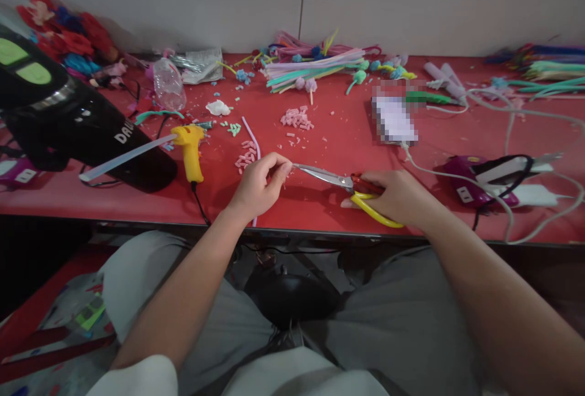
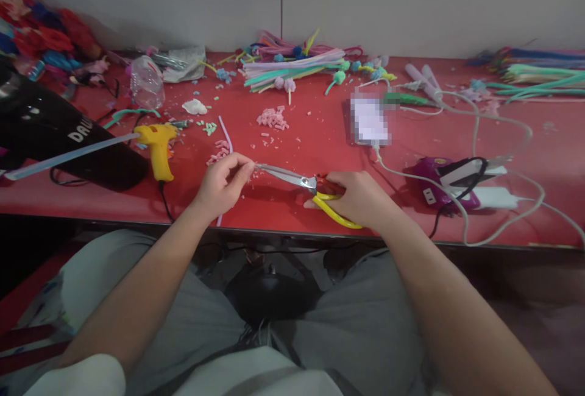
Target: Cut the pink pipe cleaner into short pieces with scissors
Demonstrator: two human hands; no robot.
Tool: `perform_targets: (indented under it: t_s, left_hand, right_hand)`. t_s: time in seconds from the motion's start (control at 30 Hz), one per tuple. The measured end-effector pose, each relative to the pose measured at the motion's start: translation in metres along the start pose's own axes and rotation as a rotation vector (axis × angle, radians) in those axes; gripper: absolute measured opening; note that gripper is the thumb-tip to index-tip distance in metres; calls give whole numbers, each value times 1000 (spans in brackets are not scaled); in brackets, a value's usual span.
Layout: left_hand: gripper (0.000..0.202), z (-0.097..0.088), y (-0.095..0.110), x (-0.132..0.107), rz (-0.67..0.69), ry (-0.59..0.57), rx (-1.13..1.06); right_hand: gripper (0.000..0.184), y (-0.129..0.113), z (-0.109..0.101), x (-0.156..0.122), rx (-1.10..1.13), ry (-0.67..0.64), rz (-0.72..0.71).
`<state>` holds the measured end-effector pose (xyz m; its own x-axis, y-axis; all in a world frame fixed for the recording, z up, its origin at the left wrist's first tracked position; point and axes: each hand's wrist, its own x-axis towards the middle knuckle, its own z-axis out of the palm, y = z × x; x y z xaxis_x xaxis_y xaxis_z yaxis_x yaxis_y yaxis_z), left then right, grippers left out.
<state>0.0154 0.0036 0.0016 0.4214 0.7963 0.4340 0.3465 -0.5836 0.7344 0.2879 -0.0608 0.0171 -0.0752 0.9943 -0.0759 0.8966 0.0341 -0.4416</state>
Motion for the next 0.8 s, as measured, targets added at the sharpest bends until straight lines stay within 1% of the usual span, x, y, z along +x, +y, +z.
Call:
perform_targets:
  t_s: [0.17, 0.4, 0.53, 0.7, 0.8]
  left_hand:
    - [21, -1, 2, 0, -4, -3, -4]
    - [31, -1, 2, 0, -47, -12, -10]
    - [33, 0, 3, 0, -42, -20, 10]
    - [34, -1, 4, 0, -28, -32, 24]
    - [33, -1, 5, 0, -14, -43, 37]
  right_hand:
    - [66, 5, 3, 2, -7, 30, 12]
    - [61, 3, 0, -2, 56, 9, -33]
    - [61, 1, -1, -2, 50, 7, -37]
    - [60, 5, 1, -2, 32, -4, -53]
    - [61, 6, 2, -2, 20, 13, -44]
